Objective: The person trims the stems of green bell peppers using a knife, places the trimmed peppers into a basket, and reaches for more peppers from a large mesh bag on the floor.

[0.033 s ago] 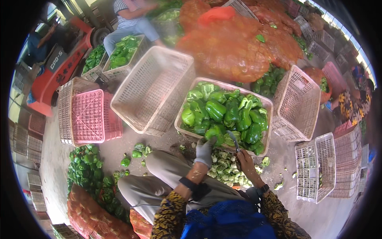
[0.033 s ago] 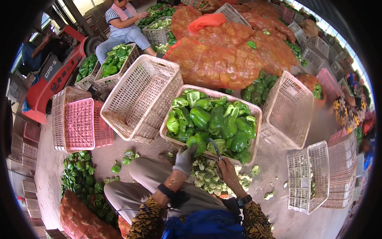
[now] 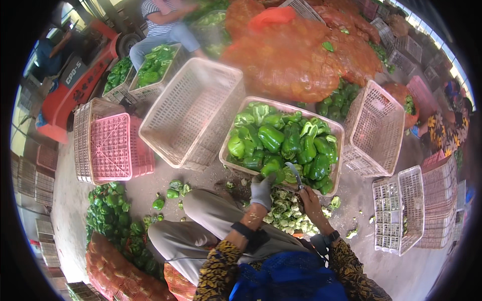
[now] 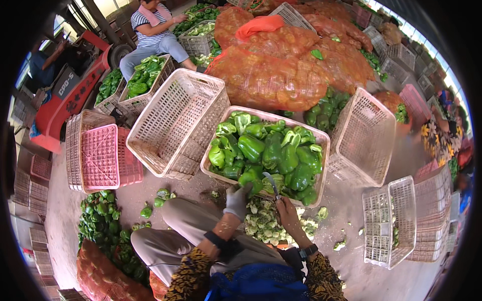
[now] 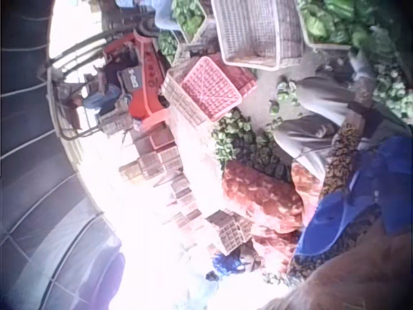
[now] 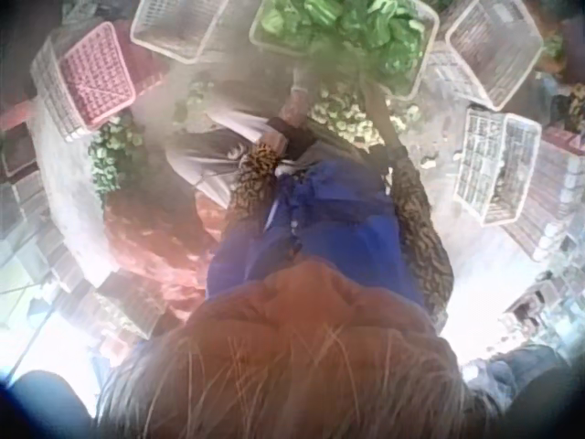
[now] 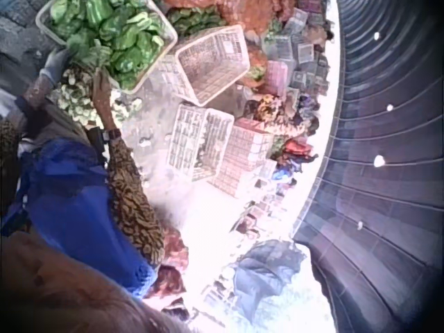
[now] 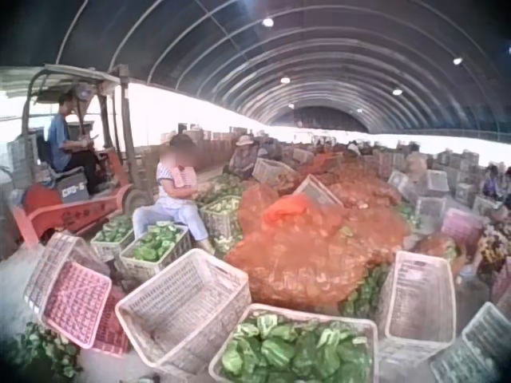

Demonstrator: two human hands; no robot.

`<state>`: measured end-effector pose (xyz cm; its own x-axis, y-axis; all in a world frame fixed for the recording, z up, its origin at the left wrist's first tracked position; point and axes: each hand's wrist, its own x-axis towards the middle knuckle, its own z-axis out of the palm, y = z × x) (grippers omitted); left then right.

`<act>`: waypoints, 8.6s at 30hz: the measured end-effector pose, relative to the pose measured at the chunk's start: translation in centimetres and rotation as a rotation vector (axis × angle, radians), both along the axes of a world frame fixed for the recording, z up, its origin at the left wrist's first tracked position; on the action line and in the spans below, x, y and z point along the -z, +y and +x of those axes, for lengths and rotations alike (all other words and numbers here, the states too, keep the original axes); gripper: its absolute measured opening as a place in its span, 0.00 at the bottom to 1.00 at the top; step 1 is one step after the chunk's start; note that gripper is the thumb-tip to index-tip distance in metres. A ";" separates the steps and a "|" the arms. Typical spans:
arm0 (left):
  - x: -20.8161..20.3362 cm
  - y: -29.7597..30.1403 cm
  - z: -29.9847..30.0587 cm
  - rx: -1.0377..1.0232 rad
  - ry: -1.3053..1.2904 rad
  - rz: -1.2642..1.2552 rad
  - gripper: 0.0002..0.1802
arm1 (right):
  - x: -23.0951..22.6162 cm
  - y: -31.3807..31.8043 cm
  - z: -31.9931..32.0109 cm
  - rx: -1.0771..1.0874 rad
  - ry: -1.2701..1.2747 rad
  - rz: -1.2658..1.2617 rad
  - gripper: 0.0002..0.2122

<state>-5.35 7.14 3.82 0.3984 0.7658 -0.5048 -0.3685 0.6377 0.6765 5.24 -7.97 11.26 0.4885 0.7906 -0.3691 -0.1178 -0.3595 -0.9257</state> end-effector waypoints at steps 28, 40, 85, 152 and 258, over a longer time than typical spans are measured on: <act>0.1 -1.4 2.1 -0.032 0.646 0.850 0.13 | 1.7 3.5 2.0 -0.211 -0.485 -0.010 0.16; 1.4 -0.3 1.9 -0.230 0.076 0.240 0.15 | 0.4 0.4 -0.2 -0.221 -0.499 -0.041 0.14; -0.7 0.5 5.2 0.125 0.547 0.841 0.25 | 0.7 -2.6 7.9 0.426 0.282 0.226 0.15; -3.7 4.9 7.5 0.401 1.315 1.298 0.47 | 4.3 12.4 9.1 0.100 -0.786 0.265 0.20; 2.3 -2.2 1.3 -0.037 0.049 -0.015 0.31 | 0.3 4.2 4.3 -0.317 -0.449 0.050 0.15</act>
